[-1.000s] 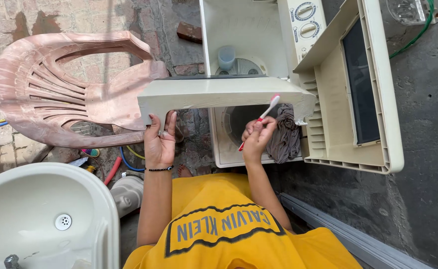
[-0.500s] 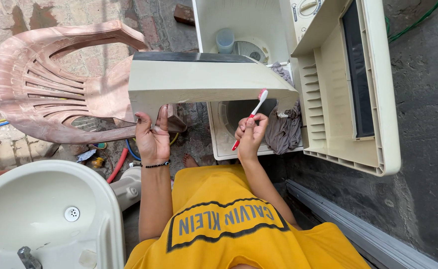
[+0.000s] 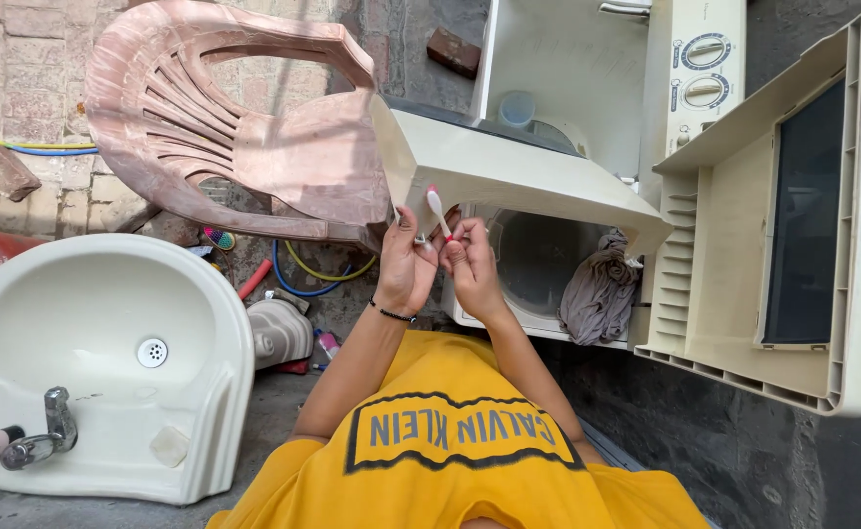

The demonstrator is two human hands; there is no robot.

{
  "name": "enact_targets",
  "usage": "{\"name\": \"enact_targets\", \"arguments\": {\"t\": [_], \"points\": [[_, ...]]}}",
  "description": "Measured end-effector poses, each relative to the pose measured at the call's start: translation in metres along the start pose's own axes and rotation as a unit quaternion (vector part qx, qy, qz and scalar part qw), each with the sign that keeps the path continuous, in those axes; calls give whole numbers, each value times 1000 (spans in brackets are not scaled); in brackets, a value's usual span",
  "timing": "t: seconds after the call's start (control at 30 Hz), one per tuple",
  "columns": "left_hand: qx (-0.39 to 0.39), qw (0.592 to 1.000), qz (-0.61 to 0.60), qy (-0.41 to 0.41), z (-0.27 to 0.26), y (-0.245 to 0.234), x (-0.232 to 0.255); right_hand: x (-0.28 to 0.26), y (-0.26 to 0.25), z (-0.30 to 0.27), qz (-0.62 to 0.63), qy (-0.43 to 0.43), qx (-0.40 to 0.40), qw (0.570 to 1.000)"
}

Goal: Cleaning components of a washing machine using a toothbrush and water at a sink.

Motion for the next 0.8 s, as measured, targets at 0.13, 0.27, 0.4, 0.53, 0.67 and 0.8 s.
{"name": "enact_targets", "arguments": {"t": [0.13, 0.27, 0.4, 0.53, 0.67, 0.8], "points": [[11, 999, -41, -12, 1, 0, 5, -13, -11, 15, -79, -21, -20, 996], [23, 994, -91, -55, 4, -25, -7, -47, -5, 17, -174, -4, -37, 984], [51, 990, -105, -79, 4, -26, -8, -67, -3, 19, -242, 19, -61, 968], [55, 988, -109, -93, 3, -14, -3, -53, -7, 19, -254, 13, -57, 965], [39, 989, -112, -89, 2, -17, -6, -47, -2, 14, -230, 6, -45, 972], [48, 992, -92, -78, 0, -13, -3, -42, 3, 12, -212, 5, -25, 977]]}}
Point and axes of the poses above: each hand's wrist, its own z-axis towards the middle knuckle, its own y-axis out of the palm, x = y × z, the point moved 4 cm from there along z, towards the middle knuckle, and after that the axes turned 12 degrees about -z, right-handed, at the moved point
